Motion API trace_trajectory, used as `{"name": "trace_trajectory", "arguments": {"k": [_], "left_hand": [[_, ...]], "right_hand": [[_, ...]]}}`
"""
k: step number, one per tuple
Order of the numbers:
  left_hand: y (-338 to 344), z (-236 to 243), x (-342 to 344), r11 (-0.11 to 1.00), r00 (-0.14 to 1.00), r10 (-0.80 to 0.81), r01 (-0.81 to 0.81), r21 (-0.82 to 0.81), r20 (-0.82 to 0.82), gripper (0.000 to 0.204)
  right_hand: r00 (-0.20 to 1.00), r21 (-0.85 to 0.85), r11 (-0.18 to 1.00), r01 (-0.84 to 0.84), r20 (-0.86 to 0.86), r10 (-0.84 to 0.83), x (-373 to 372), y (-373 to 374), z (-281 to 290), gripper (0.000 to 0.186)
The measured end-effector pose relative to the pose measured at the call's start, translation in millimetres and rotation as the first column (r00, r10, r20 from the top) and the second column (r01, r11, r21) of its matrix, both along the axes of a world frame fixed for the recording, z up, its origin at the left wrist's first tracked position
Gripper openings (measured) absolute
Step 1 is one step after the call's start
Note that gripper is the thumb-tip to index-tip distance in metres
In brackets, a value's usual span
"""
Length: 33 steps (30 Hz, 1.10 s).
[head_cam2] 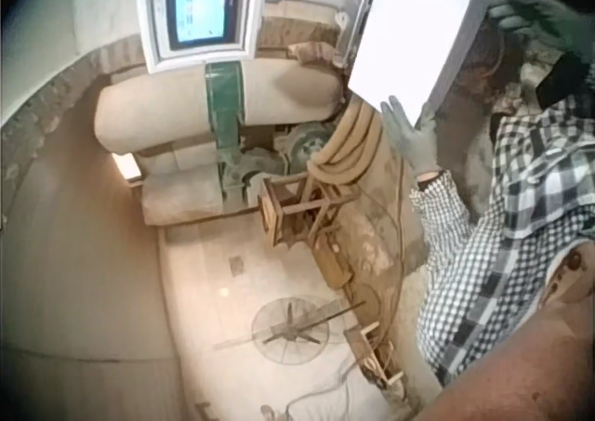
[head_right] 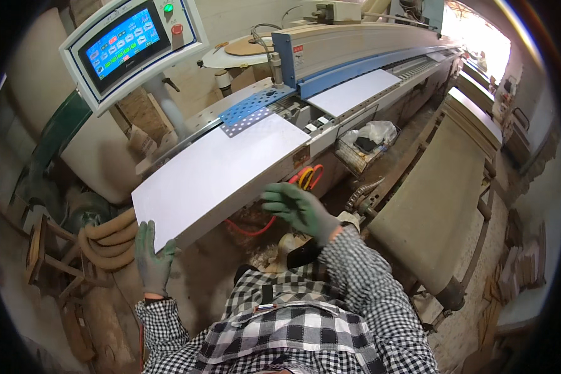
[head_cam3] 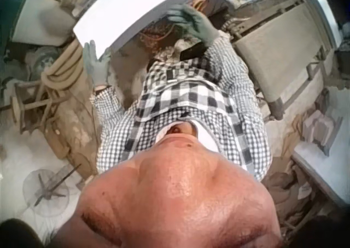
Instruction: The person repeatedly picks up white rectangular panels and places them onto a conveyor belt feeding a CNC machine. The person handles the panels one at a time, aligning them before they enter the machine.
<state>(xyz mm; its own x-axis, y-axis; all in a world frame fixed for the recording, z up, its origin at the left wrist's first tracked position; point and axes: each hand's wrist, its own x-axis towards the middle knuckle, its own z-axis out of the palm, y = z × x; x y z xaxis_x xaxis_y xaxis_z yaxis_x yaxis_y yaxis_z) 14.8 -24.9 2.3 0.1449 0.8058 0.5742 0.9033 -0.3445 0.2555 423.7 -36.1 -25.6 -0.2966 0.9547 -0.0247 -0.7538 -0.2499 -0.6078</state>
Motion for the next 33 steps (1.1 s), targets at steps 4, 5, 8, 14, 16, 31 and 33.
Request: {"name": "trace_trajectory", "arguments": {"k": [4,5,8,14,16,31,33], "left_hand": [[26,-8,-1,0.999,0.997,-0.012,0.015,-0.050,0.070,0.075],[30,-5,2,0.997,0.997,-0.023,0.028,-0.070,0.067,0.074],[27,-4,0,0.992,0.987,-0.050,0.068,-0.110,0.152,0.071],[14,0,-24,0.971,0.993,-0.015,0.042,-0.237,0.117,0.062],[5,24,-16,0.949,0.997,0.036,-0.014,-0.316,0.064,0.059],[-9,59,-36,0.922,0.981,-0.060,0.125,-0.367,0.185,0.087],[-7,59,-43,0.919,0.984,-0.028,0.094,-0.382,0.174,0.092]], "right_hand": [[0.932,-0.015,0.945,0.328,0.172,-0.320,75,-64,-32,0.043],[0.886,-0.064,0.906,0.419,0.248,-0.392,89,-86,-37,0.042],[0.766,-0.225,0.752,0.620,0.384,-0.516,140,-146,-99,0.040],[0.733,-0.404,0.624,0.669,0.500,-0.461,147,-201,-216,0.033],[0.453,-0.015,0.750,0.661,0.805,-0.384,162,-208,-296,0.023],[0.729,-0.657,0.318,0.684,0.637,-0.252,174,-142,-310,0.029],[0.697,-0.613,0.354,0.706,0.689,-0.197,172,-143,-311,0.029]]}}
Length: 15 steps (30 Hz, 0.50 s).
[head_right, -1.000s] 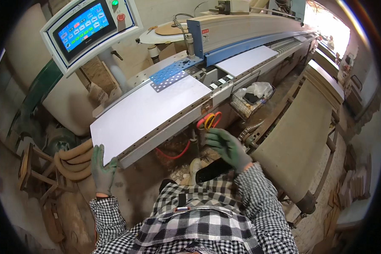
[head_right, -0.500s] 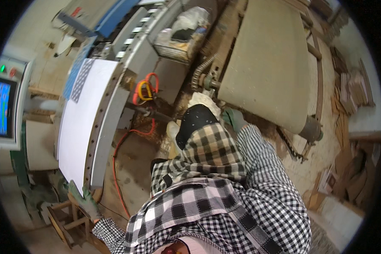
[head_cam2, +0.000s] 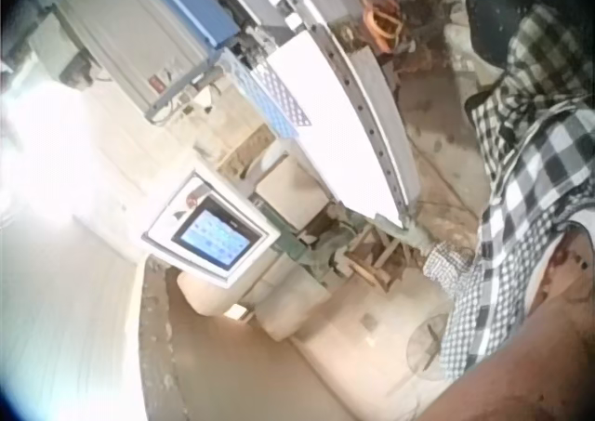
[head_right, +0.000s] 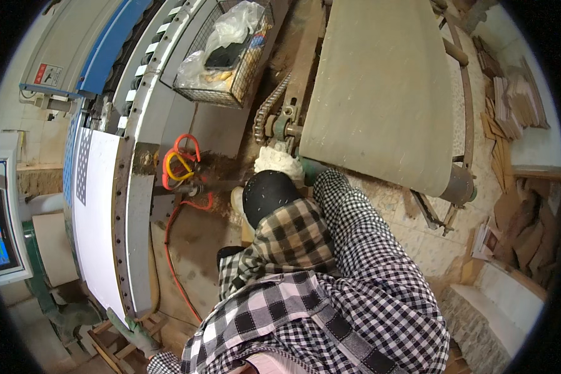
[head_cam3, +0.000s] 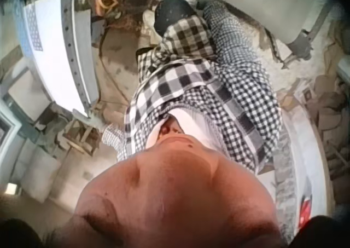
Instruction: The person repeatedly picks up white rectangular panels and places them onto a conveyor belt feeding a CNC machine. The person handles the panels one at a time, aligning them before they enter the machine.
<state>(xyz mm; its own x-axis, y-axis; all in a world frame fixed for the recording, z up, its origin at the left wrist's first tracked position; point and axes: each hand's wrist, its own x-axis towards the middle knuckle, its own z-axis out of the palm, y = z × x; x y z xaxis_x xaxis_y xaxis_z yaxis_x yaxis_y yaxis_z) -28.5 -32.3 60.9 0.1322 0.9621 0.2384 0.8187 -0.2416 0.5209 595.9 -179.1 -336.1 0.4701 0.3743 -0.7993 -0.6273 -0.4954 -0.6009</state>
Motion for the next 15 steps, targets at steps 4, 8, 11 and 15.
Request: {"name": "trace_trajectory", "arguments": {"k": [4,8,11,15], "left_hand": [[2,5,17,0.999,0.998,0.041,-0.041,-0.010,-0.056,0.086],[-2,5,12,1.000,0.993,0.027,-0.027,-0.002,-0.115,0.076],[-5,4,5,0.998,0.982,-0.047,0.054,0.036,-0.183,0.073],[-1,-2,-4,0.996,0.992,-0.086,0.088,0.016,-0.091,0.073]], "right_hand": [[0.977,-0.020,0.991,-0.132,0.164,0.134,3,2,-3,0.029],[0.914,-0.070,0.962,-0.262,0.301,0.271,-6,9,-9,0.029],[0.861,-0.118,0.935,-0.333,0.367,0.353,-6,13,-3,0.029],[0.793,-0.169,0.906,-0.388,0.440,0.422,-6,18,1,0.029]]}}
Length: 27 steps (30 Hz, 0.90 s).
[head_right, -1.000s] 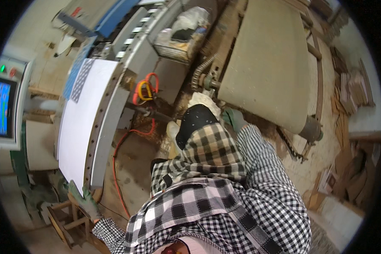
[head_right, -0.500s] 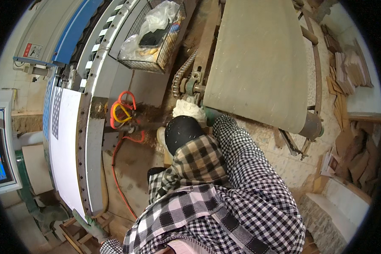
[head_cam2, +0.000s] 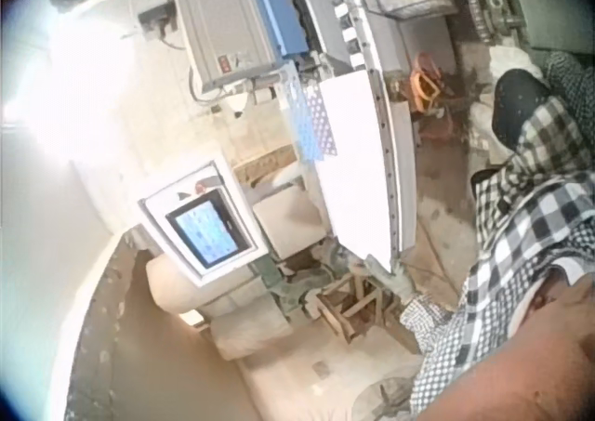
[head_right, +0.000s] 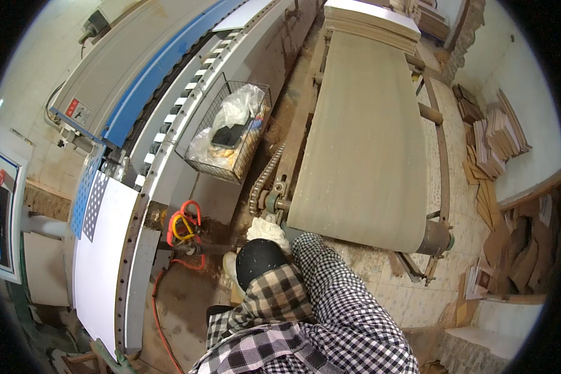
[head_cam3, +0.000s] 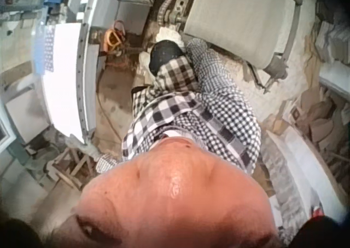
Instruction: The person repeatedly picks up white rectangular panels and places them onto a conveyor belt feeding a CNC machine. The person handles the panels one at a time, aligning them before they enter the machine.
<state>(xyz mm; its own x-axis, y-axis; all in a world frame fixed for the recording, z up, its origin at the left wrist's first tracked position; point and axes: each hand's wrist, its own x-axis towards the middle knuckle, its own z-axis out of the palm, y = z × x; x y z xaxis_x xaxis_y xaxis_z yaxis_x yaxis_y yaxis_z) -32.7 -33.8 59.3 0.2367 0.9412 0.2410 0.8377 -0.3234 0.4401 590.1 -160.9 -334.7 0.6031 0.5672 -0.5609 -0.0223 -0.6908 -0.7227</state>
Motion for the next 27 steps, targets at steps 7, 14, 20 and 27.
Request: {"name": "trace_trajectory", "arguments": {"k": [7,14,20,27], "left_hand": [[-1,6,4,0.986,0.982,-0.054,0.082,0.146,-0.182,0.065],[-4,10,34,0.990,0.990,0.137,-0.138,-0.033,-0.005,0.062],[-9,15,35,0.985,0.983,0.155,-0.161,-0.060,-0.101,0.065],[-18,10,21,0.983,0.981,0.183,-0.183,-0.002,-0.060,0.056]], "right_hand": [[0.958,-0.053,0.985,-0.165,0.228,0.173,-6,19,4,0.030],[0.770,-0.148,0.938,-0.313,0.538,0.342,-19,55,10,0.030],[0.650,-0.219,0.914,-0.342,0.647,0.398,-33,71,14,0.030],[0.580,-0.246,0.907,-0.343,0.704,0.410,-40,79,0,0.030]]}}
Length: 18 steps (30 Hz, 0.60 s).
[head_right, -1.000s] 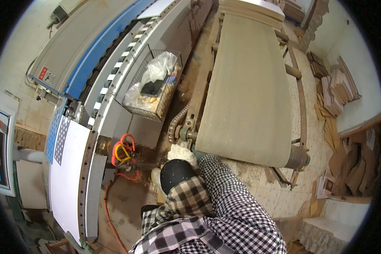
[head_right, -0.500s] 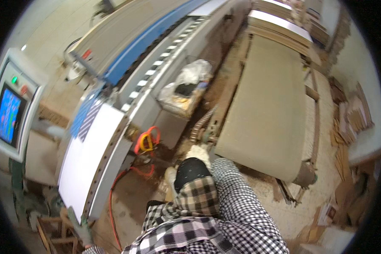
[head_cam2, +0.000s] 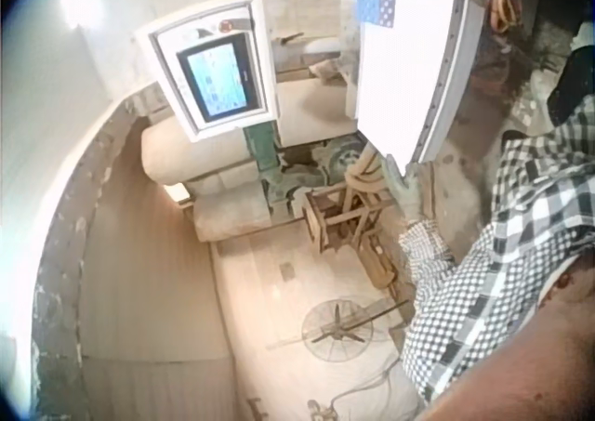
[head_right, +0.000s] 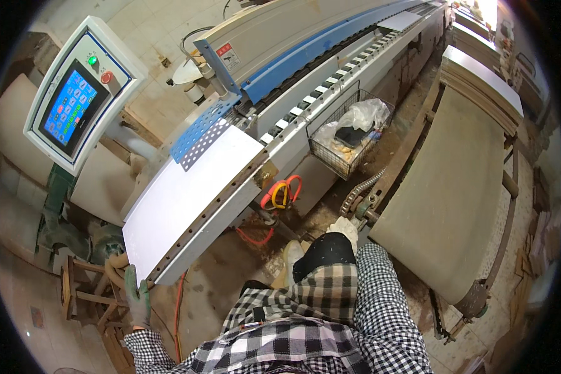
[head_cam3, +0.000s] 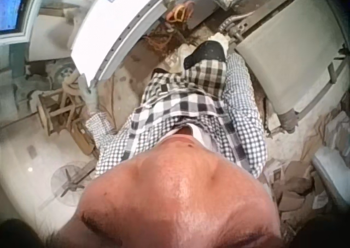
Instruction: The person repeatedly picks up white rectangular panels and places them onto a conveyor belt feeding a CNC machine. The person handles the panels one at a time, aligning them before they enter the machine.
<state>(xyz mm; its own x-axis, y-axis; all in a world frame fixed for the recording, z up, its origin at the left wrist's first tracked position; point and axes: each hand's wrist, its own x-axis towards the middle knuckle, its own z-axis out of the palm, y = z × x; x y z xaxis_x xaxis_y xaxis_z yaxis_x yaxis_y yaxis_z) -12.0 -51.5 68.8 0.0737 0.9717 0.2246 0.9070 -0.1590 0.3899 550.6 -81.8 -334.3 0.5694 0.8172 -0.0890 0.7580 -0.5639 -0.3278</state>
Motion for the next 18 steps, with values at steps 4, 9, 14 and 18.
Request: {"name": "trace_trajectory", "arguments": {"k": [4,9,14,18], "left_hand": [[0,1,1,1.000,0.995,0.004,-0.004,-0.001,0.098,0.053],[-2,-1,2,1.000,0.984,0.016,-0.011,-0.029,0.175,0.052],[-3,0,5,0.998,0.973,0.044,-0.035,-0.044,0.226,0.052],[1,3,2,1.000,0.994,0.019,-0.016,-0.026,0.112,0.052]], "right_hand": [[0.996,-0.021,0.999,-0.030,-0.090,0.028,5,4,-36,0.030],[0.997,-0.037,0.999,-0.019,-0.076,0.016,7,0,-21,0.028],[0.995,-0.021,1.000,-0.004,-0.096,0.002,3,-3,3,0.026],[0.994,-0.010,1.000,0.011,-0.111,-0.012,1,-6,13,0.026]]}}
